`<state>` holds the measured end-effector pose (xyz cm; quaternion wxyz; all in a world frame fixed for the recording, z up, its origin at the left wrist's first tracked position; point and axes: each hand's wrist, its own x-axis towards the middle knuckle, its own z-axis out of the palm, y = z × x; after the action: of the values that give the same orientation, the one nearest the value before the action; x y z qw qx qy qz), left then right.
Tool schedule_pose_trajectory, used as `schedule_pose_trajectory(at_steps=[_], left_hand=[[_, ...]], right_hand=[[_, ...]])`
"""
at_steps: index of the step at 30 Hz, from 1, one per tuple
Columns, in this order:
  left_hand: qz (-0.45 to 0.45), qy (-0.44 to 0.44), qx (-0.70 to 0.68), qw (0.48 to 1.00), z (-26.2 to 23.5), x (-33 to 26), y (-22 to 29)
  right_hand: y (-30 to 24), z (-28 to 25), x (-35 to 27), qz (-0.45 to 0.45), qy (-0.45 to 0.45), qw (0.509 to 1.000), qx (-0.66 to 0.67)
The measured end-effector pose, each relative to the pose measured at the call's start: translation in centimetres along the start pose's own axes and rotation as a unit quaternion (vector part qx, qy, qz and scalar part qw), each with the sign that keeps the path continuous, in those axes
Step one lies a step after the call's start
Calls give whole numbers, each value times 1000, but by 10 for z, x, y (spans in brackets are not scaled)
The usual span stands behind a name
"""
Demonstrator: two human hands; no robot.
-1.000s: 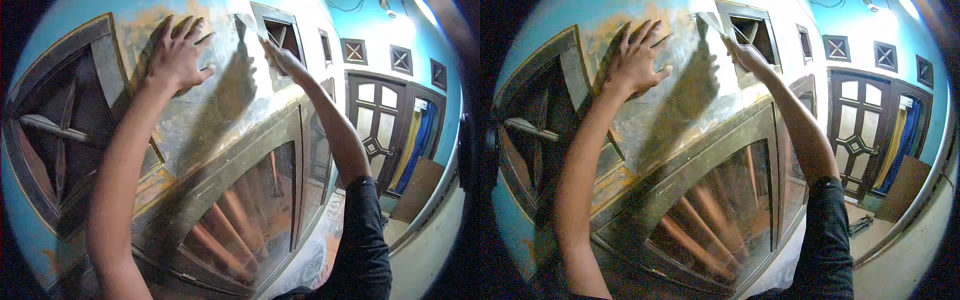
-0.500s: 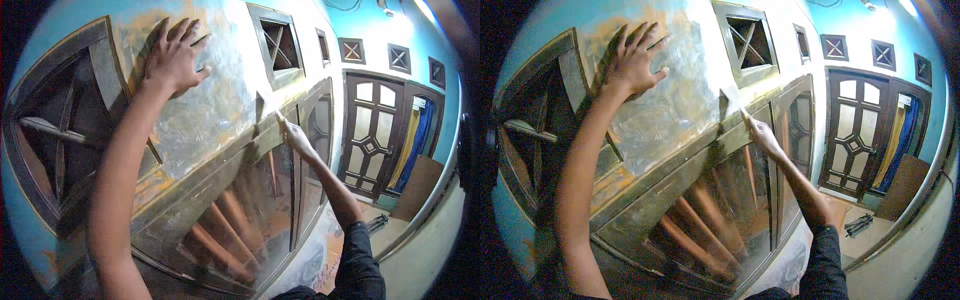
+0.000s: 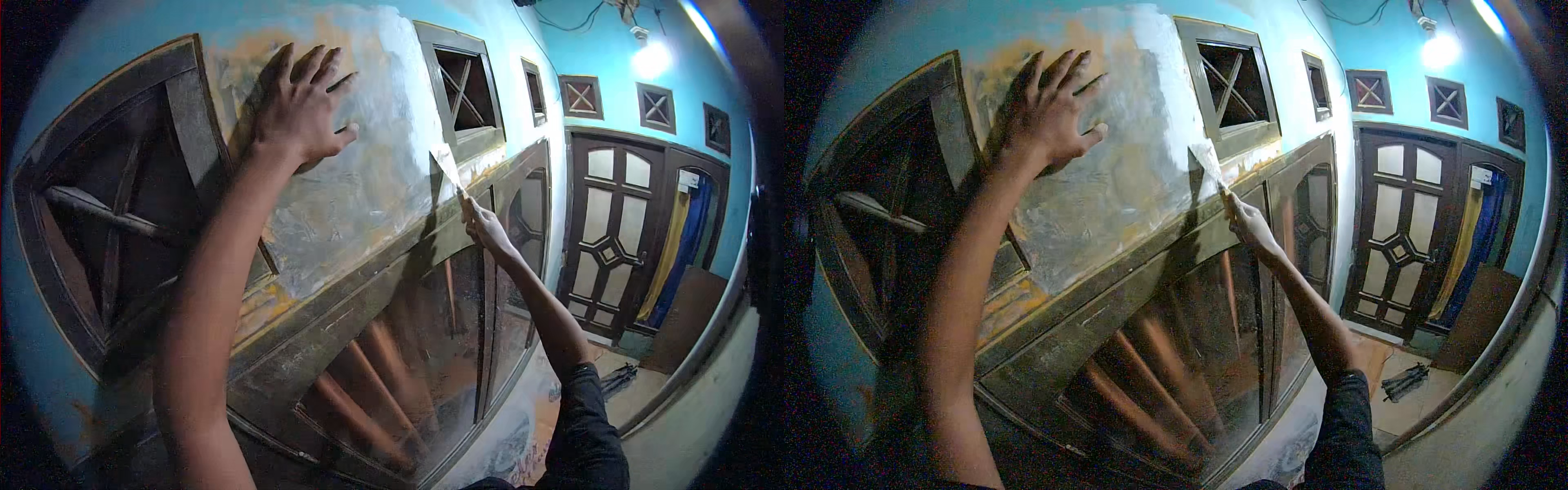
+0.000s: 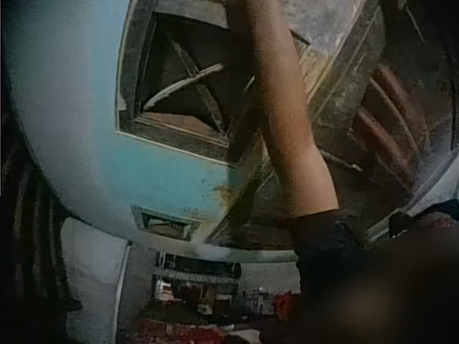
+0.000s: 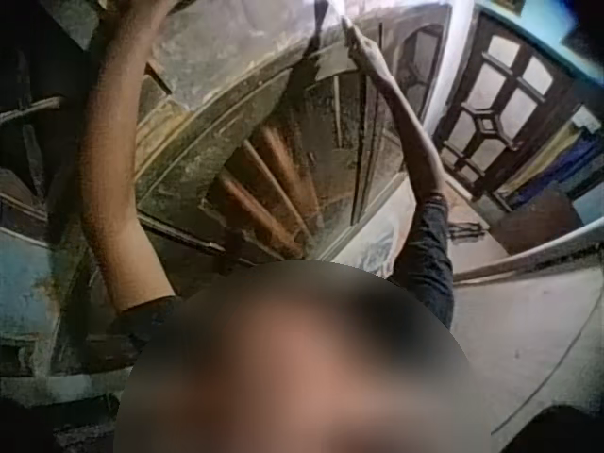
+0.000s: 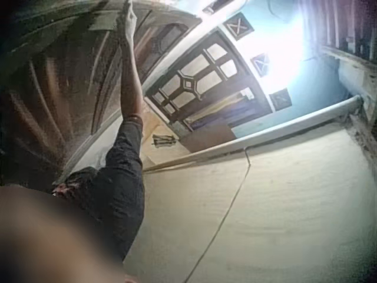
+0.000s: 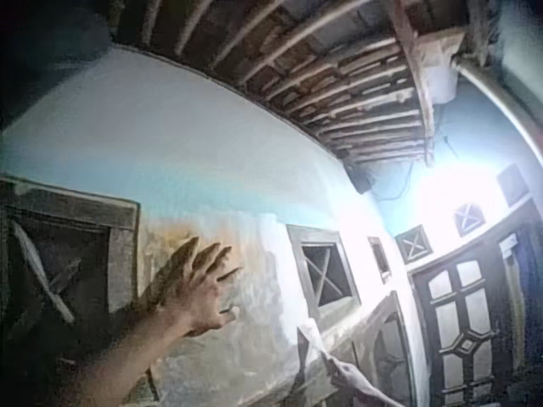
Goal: The person scrapes and smooths a wall surface with a putty knife.
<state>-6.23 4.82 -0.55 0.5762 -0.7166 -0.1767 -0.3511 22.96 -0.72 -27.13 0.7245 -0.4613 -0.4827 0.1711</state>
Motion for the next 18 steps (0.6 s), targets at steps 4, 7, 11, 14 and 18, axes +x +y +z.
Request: schedule_pose_trajectory(at_steps=[4,7,11,14,18], left_hand=[[-5,-27,-1,1000,-2,4,3],[1,-1,-27,1000,3,3,1],[0,-26,-14,1000,5,4,2],[3,-19,-14,1000,2,3,1],[12,-41,20,999,1,3,-1]], right_hand=[[-18,3,32,-6,12,999,-44],[-50,9,46,-37,-19,999,-22],[-107,30,73,-23,15,998,-64],[-159,41,100,-74,17,994,-75],[-205,32,104,-82,-43,993,-78]])
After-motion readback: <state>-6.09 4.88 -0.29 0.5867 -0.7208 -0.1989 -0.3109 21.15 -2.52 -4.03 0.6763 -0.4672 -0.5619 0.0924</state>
